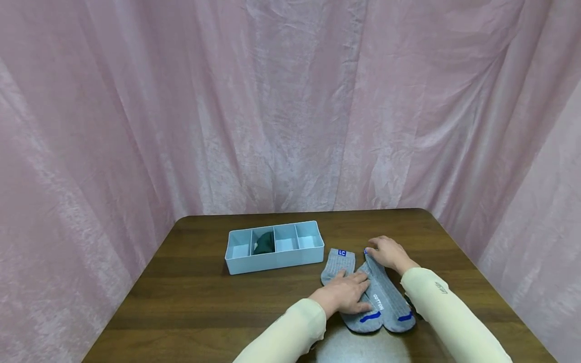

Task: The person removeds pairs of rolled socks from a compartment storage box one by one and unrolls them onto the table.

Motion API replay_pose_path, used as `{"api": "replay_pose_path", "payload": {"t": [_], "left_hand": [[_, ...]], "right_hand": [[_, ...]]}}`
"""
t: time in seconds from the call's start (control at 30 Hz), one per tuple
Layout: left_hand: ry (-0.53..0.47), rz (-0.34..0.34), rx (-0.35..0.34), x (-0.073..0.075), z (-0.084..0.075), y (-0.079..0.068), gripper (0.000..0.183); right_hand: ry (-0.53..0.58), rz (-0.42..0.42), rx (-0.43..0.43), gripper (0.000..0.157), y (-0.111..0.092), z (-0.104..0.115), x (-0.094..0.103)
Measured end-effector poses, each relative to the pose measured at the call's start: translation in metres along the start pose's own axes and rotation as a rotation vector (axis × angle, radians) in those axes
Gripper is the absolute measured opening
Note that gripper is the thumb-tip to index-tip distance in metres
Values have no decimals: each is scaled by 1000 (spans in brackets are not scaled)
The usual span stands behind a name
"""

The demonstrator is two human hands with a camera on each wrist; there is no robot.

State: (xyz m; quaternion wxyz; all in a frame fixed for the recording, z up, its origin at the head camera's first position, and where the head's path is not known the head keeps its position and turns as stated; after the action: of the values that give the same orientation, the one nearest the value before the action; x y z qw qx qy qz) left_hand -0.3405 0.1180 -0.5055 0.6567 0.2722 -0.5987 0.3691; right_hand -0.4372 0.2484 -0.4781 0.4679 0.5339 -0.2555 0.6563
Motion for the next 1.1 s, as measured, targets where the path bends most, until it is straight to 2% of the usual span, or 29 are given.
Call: {"api": "replay_pose_path", "payload": {"t": [0.13,0.27,0.4,0.47,0.53,0.63,0.73,0.83,0.9,0.97,1.03,1.1], "left_hand": [[24,37,-4,-1,-3,2,66],[20,54,0,-1,-4,3,65],[18,60,1,-2,-3,4,64],[17,62,1,-3,-3,4,64],[15,67,2,-3,-3,5,64],[11,84,3,-3,-3,5,64],[16,106,4,-3,-3,5,64],[23,114,6,-2,-3,4,64],[28,103,7,-1,-3,3,64],[35,82,6,0,-4,3,64],[47,66,7,1,-5,3,64],[58,62,9,1,-5,3,64]], "right_hand": [[13,-8,-28,17,6,-6,4],[67,-60,-94,13,6,-17,13],[135,-14,-137,29,3,-21,13],[153,32,-119,40,4,-18,9],[179,50,-79,43,5,-15,6],[259,19,-22,35,8,-9,3],[322,-35,2,36,11,-5,-2],[230,-136,19,39,11,-1,0],[97,-207,78,34,10,5,6],[-33,-243,176,25,6,14,11],[-121,-204,293,16,0,25,10],[-170,-114,354,17,-8,29,1]]}}
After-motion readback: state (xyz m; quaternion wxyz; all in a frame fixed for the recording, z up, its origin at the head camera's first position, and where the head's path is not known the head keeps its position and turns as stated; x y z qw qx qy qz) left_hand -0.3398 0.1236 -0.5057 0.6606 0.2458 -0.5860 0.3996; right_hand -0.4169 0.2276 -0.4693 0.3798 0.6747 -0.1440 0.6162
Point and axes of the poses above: each hand's wrist, its own y-axis towards the middle knuckle, its own x-axis out of the back of the hand, z = x × y, the point moved 7 cm from there along y, towards the middle knuckle, and after that the axes turned 13 degrees about x, right-handed, at the moved point
